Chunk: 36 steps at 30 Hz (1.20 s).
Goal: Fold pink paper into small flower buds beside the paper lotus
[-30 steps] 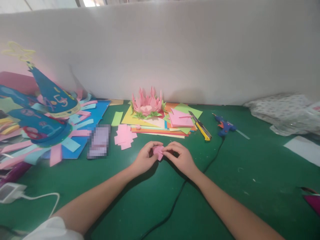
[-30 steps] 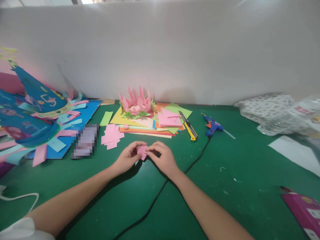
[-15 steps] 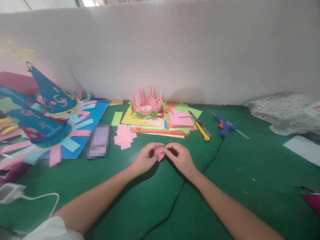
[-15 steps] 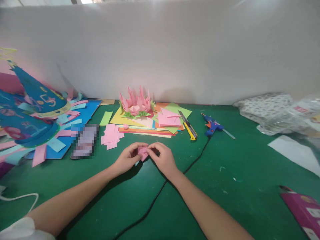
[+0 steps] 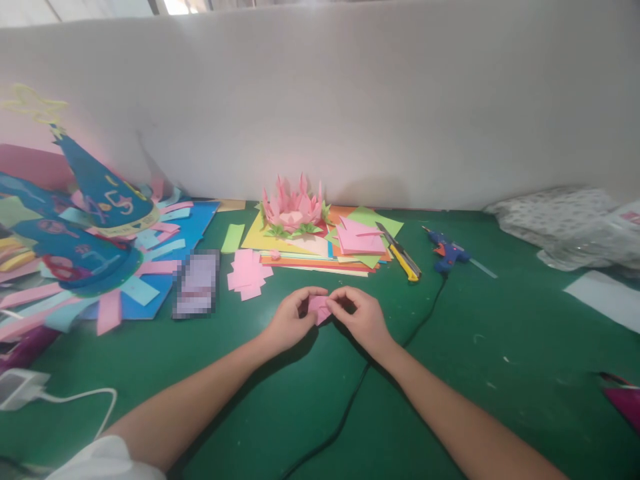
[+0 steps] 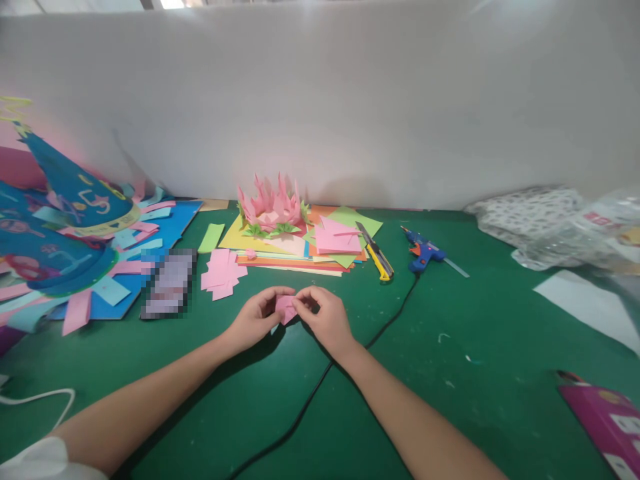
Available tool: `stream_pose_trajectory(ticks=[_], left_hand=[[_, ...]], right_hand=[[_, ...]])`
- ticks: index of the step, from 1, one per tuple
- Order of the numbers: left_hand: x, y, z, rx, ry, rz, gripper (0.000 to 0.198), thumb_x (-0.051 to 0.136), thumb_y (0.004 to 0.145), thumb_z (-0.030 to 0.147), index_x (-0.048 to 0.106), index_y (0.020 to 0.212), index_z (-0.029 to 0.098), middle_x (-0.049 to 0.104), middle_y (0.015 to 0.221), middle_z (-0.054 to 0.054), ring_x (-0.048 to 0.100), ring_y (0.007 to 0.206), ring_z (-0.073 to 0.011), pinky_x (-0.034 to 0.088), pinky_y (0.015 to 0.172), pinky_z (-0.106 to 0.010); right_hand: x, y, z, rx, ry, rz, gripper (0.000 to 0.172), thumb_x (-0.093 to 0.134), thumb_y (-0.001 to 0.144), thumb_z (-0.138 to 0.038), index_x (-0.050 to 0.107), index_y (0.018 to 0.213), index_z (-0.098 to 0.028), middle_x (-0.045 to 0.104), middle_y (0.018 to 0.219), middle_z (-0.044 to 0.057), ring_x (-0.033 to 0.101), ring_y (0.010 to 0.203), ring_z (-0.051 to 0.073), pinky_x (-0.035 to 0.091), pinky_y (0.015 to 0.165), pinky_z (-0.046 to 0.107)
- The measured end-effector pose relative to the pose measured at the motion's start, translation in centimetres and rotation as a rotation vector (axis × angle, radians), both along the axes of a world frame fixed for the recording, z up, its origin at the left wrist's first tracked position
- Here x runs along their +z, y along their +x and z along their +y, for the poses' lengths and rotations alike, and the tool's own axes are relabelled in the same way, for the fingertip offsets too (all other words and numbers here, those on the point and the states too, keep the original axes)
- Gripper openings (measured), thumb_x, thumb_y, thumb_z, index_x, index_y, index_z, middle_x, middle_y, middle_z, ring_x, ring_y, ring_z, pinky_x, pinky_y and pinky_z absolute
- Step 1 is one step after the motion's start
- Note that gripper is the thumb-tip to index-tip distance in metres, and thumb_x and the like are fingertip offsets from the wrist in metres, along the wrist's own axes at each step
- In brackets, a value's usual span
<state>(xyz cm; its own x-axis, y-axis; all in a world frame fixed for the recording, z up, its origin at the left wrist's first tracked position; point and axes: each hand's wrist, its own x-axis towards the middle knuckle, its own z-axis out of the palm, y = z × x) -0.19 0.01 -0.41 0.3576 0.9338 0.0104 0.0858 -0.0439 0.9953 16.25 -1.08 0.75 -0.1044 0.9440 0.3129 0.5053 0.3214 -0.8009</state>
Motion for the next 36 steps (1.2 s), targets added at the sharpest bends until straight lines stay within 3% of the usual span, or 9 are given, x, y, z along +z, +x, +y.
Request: stream_pose_trajectory(ticks=[7, 11, 15, 24, 31, 36], left_hand=[[0.1, 0.15, -0.17, -0.001, -0.021, -0.039, 0.04, 0.051, 0.068, 0.004, 0.055, 0.106, 0.017, 0.06, 0.101, -0.006, 0.058, 0.088, -0.0147, 0.047, 0.078, -0.028], [0.19, 0.25, -0.24, -0.002, -0.042, -0.058, 0.033, 0.058, 0.072, 0.015, 0.055, 0.105, 0.016, 0.06, 0.098, -0.007, 0.057, 0.083, -0.0147, 0.047, 0.074, -0.028], [0.42, 0.25, -0.25, 0.03, 0.008, -0.008, 0.028, 0.06, 0.074, 0.024, 0.057, 0.101, 0.015, 0.061, 0.098, -0.008, 0.057, 0.088, -0.0167, 0.046, 0.08, -0.031], [0.68, 0.26, -0.32, 0.06, -0.007, -0.051, 0.025, 0.06, 0.075, 0.025, 0.056, 0.098, 0.016, 0.057, 0.084, -0.003, 0.053, 0.068, -0.0109, 0.045, 0.063, -0.023], [0.13, 0.23, -0.16, 0.072, -0.007, -0.096, 0.027, 0.062, 0.073, 0.026, 0.056, 0.098, 0.016, 0.056, 0.086, -0.003, 0.052, 0.068, -0.0097, 0.045, 0.063, -0.023], [0.92, 0.2, -0.27, 0.082, -0.066, -0.127, 0.025, 0.063, 0.072, 0.025, 0.056, 0.094, 0.016, 0.057, 0.081, -0.002, 0.052, 0.063, -0.0085, 0.043, 0.059, -0.021]], right_hand=[[0.25, -0.06, -0.14, 0.008, 0.016, 0.014, 0.008, 0.057, 0.078, -0.022, 0.06, 0.071, -0.02, 0.061, 0.065, -0.001, 0.056, 0.059, 0.013, 0.045, 0.057, 0.024], [0.24, -0.04, -0.2, 0.002, 0.025, 0.009, 0.009, 0.056, 0.077, -0.022, 0.059, 0.069, -0.02, 0.061, 0.064, -0.001, 0.056, 0.059, 0.014, 0.044, 0.057, 0.024], [0.15, -0.06, -0.25, -0.001, 0.009, 0.005, 0.009, 0.057, 0.078, -0.022, 0.059, 0.069, -0.02, 0.062, 0.066, -0.001, 0.057, 0.061, 0.014, 0.044, 0.06, 0.024], [0.22, -0.2, -0.27, 0.022, 0.016, 0.047, 0.01, 0.056, 0.079, -0.022, 0.057, 0.069, -0.02, 0.062, 0.067, 0.0, 0.057, 0.062, 0.014, 0.044, 0.06, 0.025], [0.19, -0.29, -0.31, 0.031, 0.01, 0.091, 0.008, 0.056, 0.078, -0.021, 0.057, 0.07, -0.02, 0.062, 0.068, 0.0, 0.058, 0.062, 0.014, 0.046, 0.06, 0.025], [0.38, -0.31, -0.34, 0.038, -0.004, 0.126, 0.007, 0.057, 0.078, -0.023, 0.057, 0.072, -0.02, 0.061, 0.068, 0.0, 0.058, 0.062, 0.013, 0.047, 0.06, 0.025]])
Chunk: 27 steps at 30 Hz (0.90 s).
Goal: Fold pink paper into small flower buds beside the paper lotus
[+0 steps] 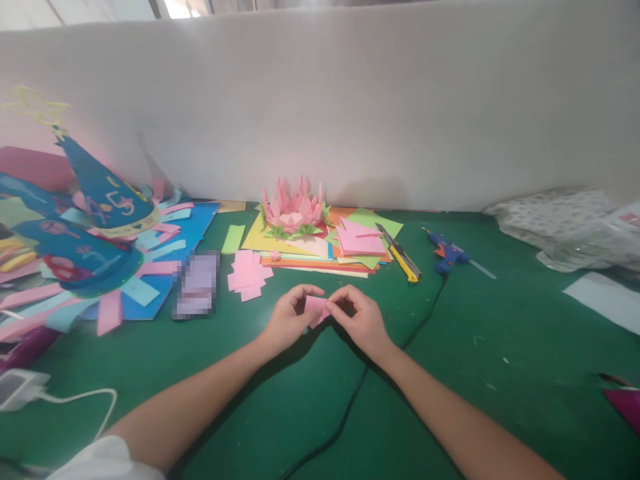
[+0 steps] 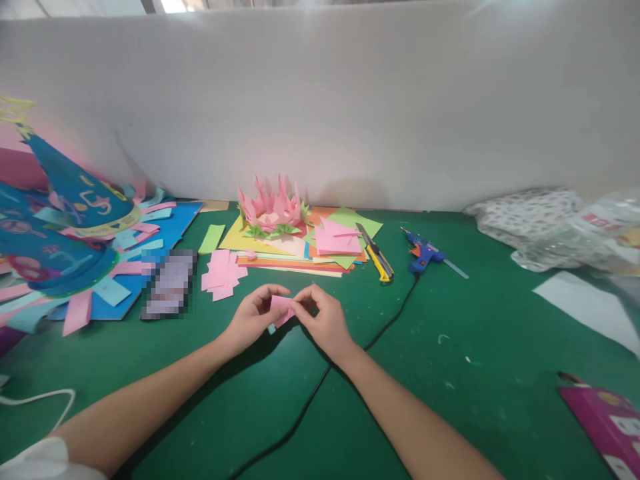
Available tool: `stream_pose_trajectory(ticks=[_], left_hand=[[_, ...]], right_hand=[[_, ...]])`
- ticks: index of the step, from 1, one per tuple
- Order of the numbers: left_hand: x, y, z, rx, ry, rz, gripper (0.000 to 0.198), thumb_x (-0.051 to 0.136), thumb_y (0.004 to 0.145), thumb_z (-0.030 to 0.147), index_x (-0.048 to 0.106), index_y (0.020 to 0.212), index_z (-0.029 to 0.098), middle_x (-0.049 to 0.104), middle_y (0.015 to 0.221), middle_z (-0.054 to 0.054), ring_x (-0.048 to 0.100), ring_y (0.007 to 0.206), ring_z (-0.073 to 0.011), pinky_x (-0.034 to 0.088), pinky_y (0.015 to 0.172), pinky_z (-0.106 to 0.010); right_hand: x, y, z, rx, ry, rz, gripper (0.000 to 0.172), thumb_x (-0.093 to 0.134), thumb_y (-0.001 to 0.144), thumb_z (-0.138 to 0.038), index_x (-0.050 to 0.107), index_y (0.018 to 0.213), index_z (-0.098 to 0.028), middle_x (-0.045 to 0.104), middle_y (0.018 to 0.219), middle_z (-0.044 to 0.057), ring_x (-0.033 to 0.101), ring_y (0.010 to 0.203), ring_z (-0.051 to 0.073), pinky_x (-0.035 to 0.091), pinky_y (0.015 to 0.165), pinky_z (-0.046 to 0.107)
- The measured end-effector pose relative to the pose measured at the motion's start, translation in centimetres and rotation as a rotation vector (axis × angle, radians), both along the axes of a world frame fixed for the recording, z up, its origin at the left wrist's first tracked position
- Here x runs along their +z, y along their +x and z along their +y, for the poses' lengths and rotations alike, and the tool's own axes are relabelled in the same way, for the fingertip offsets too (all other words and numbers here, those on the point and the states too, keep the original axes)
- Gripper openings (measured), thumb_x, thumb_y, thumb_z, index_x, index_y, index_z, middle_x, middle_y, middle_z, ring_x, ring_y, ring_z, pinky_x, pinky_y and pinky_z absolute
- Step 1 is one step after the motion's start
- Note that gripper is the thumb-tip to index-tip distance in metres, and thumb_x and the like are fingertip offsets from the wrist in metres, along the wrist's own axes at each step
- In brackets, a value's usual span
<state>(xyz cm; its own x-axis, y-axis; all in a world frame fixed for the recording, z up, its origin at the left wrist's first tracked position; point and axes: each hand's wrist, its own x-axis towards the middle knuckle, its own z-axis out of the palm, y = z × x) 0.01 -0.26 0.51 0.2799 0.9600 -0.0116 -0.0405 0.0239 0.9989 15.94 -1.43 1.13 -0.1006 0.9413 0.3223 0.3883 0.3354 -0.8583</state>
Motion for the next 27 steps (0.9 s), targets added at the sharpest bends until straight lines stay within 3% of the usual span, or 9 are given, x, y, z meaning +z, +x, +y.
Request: stream_pose_trajectory(ticks=[13, 20, 24, 27], left_hand=[[0.8, 0.0, 0.1, 0.062, -0.07, -0.039, 0.029, 0.067, 0.063, 0.021, 0.058, 0.09, 0.015, 0.056, 0.081, 0.0, 0.048, 0.062, -0.0074, 0.041, 0.058, -0.02], [1.0, -0.1, 0.0, 0.032, -0.17, -0.139, 0.029, 0.068, 0.063, 0.019, 0.056, 0.089, 0.016, 0.054, 0.069, 0.003, 0.048, 0.057, -0.0056, 0.039, 0.055, -0.018], [1.2, -0.5, 0.4, 0.033, -0.216, -0.173, 0.028, 0.068, 0.063, 0.02, 0.052, 0.085, 0.015, 0.054, 0.066, 0.004, 0.048, 0.054, -0.005, 0.037, 0.052, -0.018], [1.3, -0.5, 0.6, 0.076, -0.16, -0.155, 0.029, 0.068, 0.062, 0.02, 0.049, 0.083, 0.016, 0.052, 0.062, 0.006, 0.047, 0.052, -0.0044, 0.037, 0.05, -0.017]], right_hand=[[-0.3, -0.3, 0.1, 0.1, -0.056, 0.142, 0.008, 0.057, 0.079, -0.027, 0.054, 0.079, -0.02, 0.056, 0.073, 0.001, 0.056, 0.066, 0.013, 0.049, 0.061, 0.025], [-0.1, -0.2, 0.3, 0.155, -0.151, 0.26, 0.011, 0.058, 0.077, -0.026, 0.049, 0.078, -0.021, 0.049, 0.072, -0.002, 0.052, 0.064, 0.012, 0.047, 0.06, 0.023], [-0.2, 0.2, 0.6, 0.204, -0.189, 0.313, 0.007, 0.054, 0.08, -0.025, 0.049, 0.079, -0.02, 0.052, 0.072, -0.001, 0.053, 0.066, 0.012, 0.046, 0.063, 0.025], [-0.1, 0.4, 0.6, 0.215, -0.204, 0.355, 0.005, 0.051, 0.082, -0.025, 0.049, 0.081, -0.02, 0.056, 0.073, 0.0, 0.054, 0.067, 0.013, 0.047, 0.067, 0.028]])
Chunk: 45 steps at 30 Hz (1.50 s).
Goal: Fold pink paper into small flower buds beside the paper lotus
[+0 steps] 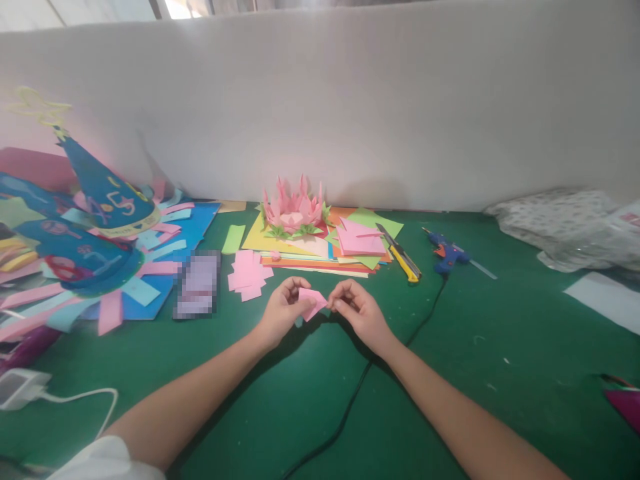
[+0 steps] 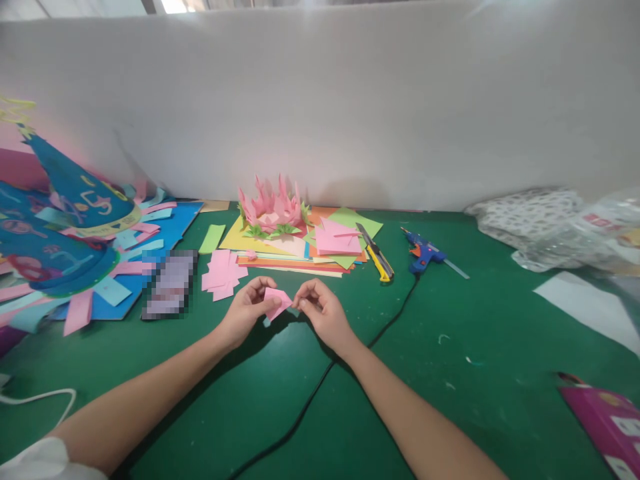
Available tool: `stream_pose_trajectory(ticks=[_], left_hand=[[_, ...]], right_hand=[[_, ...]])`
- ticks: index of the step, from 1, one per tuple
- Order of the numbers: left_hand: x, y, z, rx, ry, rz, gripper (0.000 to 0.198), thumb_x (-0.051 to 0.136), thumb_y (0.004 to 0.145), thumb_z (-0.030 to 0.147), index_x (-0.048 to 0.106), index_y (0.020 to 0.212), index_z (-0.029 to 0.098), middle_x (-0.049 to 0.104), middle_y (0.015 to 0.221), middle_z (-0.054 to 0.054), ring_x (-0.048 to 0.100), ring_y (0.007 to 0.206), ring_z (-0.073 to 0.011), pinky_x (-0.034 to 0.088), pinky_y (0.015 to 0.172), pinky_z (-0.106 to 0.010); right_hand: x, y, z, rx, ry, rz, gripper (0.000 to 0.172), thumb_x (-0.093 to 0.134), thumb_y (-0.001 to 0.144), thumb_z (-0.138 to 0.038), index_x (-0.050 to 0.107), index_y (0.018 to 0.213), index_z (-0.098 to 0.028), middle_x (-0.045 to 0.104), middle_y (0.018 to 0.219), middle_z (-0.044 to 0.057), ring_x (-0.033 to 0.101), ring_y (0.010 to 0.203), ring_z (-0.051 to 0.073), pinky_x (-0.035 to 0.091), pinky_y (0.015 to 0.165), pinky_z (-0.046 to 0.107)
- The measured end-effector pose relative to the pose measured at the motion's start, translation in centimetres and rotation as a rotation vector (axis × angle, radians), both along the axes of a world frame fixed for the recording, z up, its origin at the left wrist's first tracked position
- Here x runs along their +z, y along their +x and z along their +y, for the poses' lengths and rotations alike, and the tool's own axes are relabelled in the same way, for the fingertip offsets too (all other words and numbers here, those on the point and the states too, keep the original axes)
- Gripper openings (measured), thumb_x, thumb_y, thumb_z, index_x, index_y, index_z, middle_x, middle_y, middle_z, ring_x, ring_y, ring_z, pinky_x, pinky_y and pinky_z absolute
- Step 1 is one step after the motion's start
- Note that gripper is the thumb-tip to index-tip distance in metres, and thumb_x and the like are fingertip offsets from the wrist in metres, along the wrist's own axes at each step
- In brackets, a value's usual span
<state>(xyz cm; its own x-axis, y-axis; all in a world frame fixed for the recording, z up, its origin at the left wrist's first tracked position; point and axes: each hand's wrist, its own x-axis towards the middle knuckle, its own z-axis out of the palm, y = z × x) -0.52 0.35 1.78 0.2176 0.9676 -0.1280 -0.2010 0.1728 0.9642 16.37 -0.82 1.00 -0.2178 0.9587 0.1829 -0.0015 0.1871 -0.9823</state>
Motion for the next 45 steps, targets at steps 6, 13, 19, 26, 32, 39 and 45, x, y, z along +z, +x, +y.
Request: stream_pose_trajectory(ticks=[6, 13, 19, 26, 32, 39, 45], left_hand=[[-0.7, 0.5, -0.3, -0.036, 0.126, 0.086, 0.032, 0.068, 0.065, 0.02, 0.046, 0.088, 0.017, 0.048, 0.061, 0.008, 0.047, 0.049, -0.004, 0.039, 0.05, -0.018], [-1.4, 0.3, -0.1, -0.097, 0.121, 0.07, 0.035, 0.069, 0.067, 0.025, 0.045, 0.093, 0.017, 0.053, 0.06, 0.007, 0.053, 0.051, -0.0061, 0.041, 0.052, -0.019], [-1.4, 0.5, -0.1, -0.043, 0.108, 0.029, 0.042, 0.072, 0.064, 0.02, 0.043, 0.095, 0.018, 0.057, 0.074, 0.003, 0.057, 0.062, -0.007, 0.046, 0.06, -0.021], [-1.4, 0.5, 0.0, -0.051, 0.045, -0.014, 0.04, 0.07, 0.066, 0.024, 0.043, 0.095, 0.017, 0.057, 0.073, 0.003, 0.059, 0.067, -0.0084, 0.048, 0.068, -0.024], [-1.1, 0.4, -0.1, 0.0, 0.129, 0.005, 0.025, 0.068, 0.069, 0.026, 0.046, 0.08, 0.017, 0.055, 0.069, 0.004, 0.054, 0.061, -0.0065, 0.045, 0.061, -0.021], [-0.8, 0.2, -0.2, -0.029, 0.208, 0.255, 0.015, 0.06, 0.074, 0.026, 0.065, 0.083, 0.015, 0.059, 0.084, -0.004, 0.056, 0.069, -0.0102, 0.047, 0.067, -0.024], [-1.6, 0.2, -0.3, -0.109, 0.374, 0.234, 0.026, 0.063, 0.071, 0.017, 0.062, 0.098, 0.017, 0.055, 0.098, -0.007, 0.058, 0.089, -0.0156, 0.05, 0.079, -0.03]], right_hand=[[-0.1, -0.3, -0.1, -0.038, 0.012, -0.075, 0.018, 0.058, 0.078, -0.031, 0.056, 0.093, -0.02, 0.059, 0.081, 0.002, 0.057, 0.072, 0.014, 0.048, 0.067, 0.027], [-0.3, -0.3, -0.1, -0.086, 0.178, -0.333, 0.016, 0.056, 0.082, -0.027, 0.071, 0.086, -0.021, 0.065, 0.076, 0.003, 0.06, 0.072, 0.016, 0.047, 0.067, 0.028], [-0.5, -0.2, 0.1, -0.205, 0.193, -0.301, 0.011, 0.06, 0.077, -0.023, 0.071, 0.077, -0.02, 0.066, 0.077, 0.004, 0.061, 0.073, 0.017, 0.049, 0.069, 0.029], [-1.0, 0.1, 0.3, -0.233, -0.055, -0.104, 0.016, 0.059, 0.076, -0.031, 0.062, 0.081, -0.017, 0.065, 0.074, 0.002, 0.06, 0.065, 0.015, 0.048, 0.062, 0.027], [-0.7, -0.4, 0.2, -0.05, -0.133, 0.074, 0.021, 0.059, 0.074, -0.027, 0.04, 0.082, -0.022, 0.057, 0.065, -0.005, 0.054, 0.055, 0.011, 0.042, 0.054, 0.022], [-0.7, -0.4, 0.1, -0.017, 0.028, -0.012, 0.011, 0.055, 0.079, -0.025, 0.049, 0.087, -0.022, 0.054, 0.078, -0.001, 0.054, 0.07, 0.012, 0.044, 0.065, 0.025], [-1.1, 0.0, 0.3, -0.063, -0.002, -0.063, 0.007, 0.055, 0.079, -0.026, 0.055, 0.083, -0.02, 0.056, 0.078, 0.0, 0.054, 0.071, 0.014, 0.045, 0.065, 0.026]])
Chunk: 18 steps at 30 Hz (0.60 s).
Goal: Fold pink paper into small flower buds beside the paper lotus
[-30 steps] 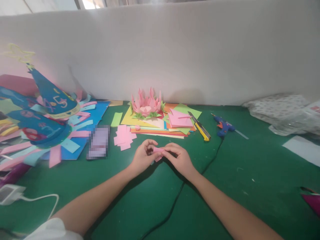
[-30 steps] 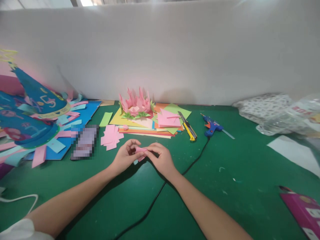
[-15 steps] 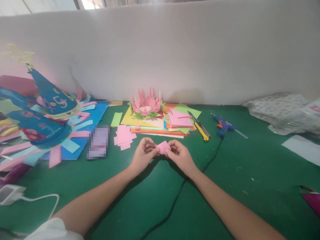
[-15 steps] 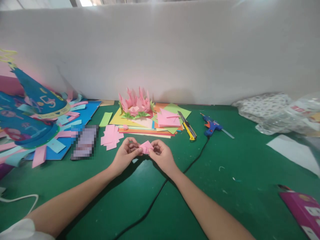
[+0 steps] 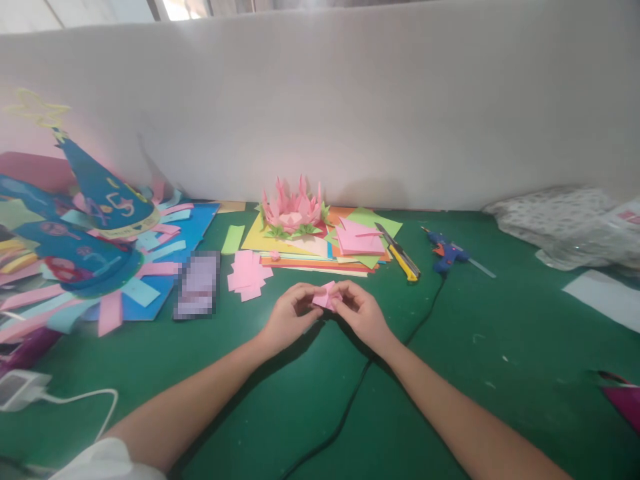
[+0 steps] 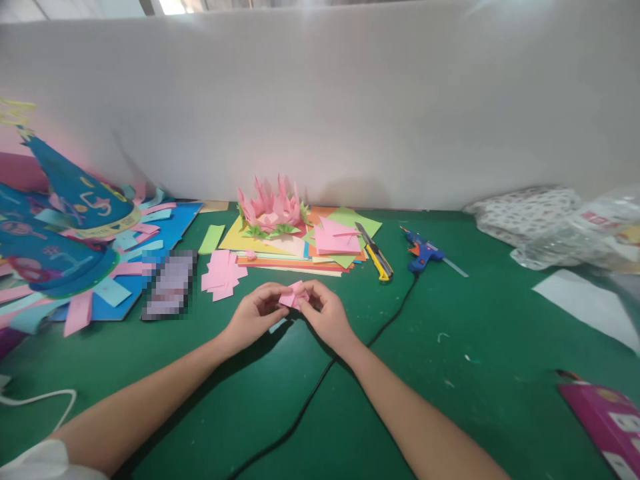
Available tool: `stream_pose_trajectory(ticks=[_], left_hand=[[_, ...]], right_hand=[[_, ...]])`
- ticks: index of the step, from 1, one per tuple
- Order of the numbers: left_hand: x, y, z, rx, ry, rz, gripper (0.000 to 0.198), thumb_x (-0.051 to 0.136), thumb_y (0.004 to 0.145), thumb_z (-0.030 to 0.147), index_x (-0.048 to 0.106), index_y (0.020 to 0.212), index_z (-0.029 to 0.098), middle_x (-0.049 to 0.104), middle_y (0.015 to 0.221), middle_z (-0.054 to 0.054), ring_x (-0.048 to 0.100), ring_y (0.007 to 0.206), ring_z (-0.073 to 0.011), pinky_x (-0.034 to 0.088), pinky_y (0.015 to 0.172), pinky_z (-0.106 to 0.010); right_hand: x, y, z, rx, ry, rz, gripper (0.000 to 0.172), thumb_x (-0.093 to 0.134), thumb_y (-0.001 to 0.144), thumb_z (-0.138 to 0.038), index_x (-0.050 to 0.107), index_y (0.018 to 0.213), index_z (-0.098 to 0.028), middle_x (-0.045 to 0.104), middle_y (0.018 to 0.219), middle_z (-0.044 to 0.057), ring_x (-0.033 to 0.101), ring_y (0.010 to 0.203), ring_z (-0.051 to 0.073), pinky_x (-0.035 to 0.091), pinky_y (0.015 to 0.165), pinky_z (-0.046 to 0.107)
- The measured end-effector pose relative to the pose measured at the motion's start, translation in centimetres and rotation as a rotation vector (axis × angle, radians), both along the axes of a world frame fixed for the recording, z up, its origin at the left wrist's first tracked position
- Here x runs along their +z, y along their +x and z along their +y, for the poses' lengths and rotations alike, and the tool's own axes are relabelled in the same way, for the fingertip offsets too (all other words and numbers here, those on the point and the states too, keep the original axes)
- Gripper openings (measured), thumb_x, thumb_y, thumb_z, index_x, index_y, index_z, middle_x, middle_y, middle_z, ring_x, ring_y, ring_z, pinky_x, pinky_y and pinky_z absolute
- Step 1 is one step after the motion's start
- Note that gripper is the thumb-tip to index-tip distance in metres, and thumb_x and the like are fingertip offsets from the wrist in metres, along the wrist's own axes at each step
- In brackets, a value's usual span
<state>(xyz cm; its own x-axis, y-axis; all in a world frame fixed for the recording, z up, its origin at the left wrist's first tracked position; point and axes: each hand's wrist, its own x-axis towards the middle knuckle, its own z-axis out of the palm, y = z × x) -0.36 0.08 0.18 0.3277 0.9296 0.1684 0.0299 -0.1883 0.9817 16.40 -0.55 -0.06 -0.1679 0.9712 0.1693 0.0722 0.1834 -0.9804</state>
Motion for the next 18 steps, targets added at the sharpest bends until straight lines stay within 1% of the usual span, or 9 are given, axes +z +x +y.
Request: stream_pose_trajectory(ticks=[5, 11, 16, 18], left_hand=[[0.2, -0.1, -0.1, 0.055, 0.056, 0.084, 0.022, 0.063, 0.072, 0.017, 0.064, 0.094, 0.017, 0.058, 0.095, -0.006, 0.059, 0.085, -0.0143, 0.051, 0.078, -0.029], [0.6, 0.0, -0.2, 0.105, 0.032, 0.069, 0.015, 0.065, 0.072, 0.024, 0.066, 0.084, 0.015, 0.063, 0.091, -0.007, 0.061, 0.082, -0.0146, 0.052, 0.076, -0.028], [0.9, -0.2, -0.3, 0.133, 0.069, 0.096, 0.014, 0.066, 0.071, 0.027, 0.069, 0.081, 0.017, 0.066, 0.091, -0.007, 0.063, 0.085, -0.0163, 0.051, 0.079, -0.03], [1.0, -0.2, -0.4, 0.137, 0.076, 0.1, 0.013, 0.067, 0.071, 0.027, 0.07, 0.08, 0.019, 0.067, 0.091, -0.007, 0.063, 0.085, -0.0169, 0.051, 0.08, -0.031]], right_hand=[[0.0, 0.0, 0.0, 0.008, 0.018, 0.018, 0.007, 0.055, 0.078, -0.024, 0.056, 0.084, -0.021, 0.057, 0.078, 0.001, 0.055, 0.071, 0.014, 0.045, 0.066, 0.027], [0.5, -0.1, 0.0, 0.022, 0.047, -0.004, 0.006, 0.053, 0.079, -0.022, 0.058, 0.081, -0.02, 0.059, 0.078, 0.001, 0.055, 0.07, 0.013, 0.046, 0.067, 0.027], [0.7, -0.2, -0.2, 0.039, 0.066, -0.024, 0.008, 0.054, 0.08, -0.023, 0.061, 0.084, -0.021, 0.062, 0.089, 0.004, 0.058, 0.081, 0.016, 0.048, 0.074, 0.03], [0.9, -0.2, -0.3, 0.045, 0.06, -0.029, 0.009, 0.056, 0.08, -0.024, 0.062, 0.085, -0.021, 0.063, 0.09, 0.004, 0.058, 0.085, 0.017, 0.048, 0.078, 0.032]])
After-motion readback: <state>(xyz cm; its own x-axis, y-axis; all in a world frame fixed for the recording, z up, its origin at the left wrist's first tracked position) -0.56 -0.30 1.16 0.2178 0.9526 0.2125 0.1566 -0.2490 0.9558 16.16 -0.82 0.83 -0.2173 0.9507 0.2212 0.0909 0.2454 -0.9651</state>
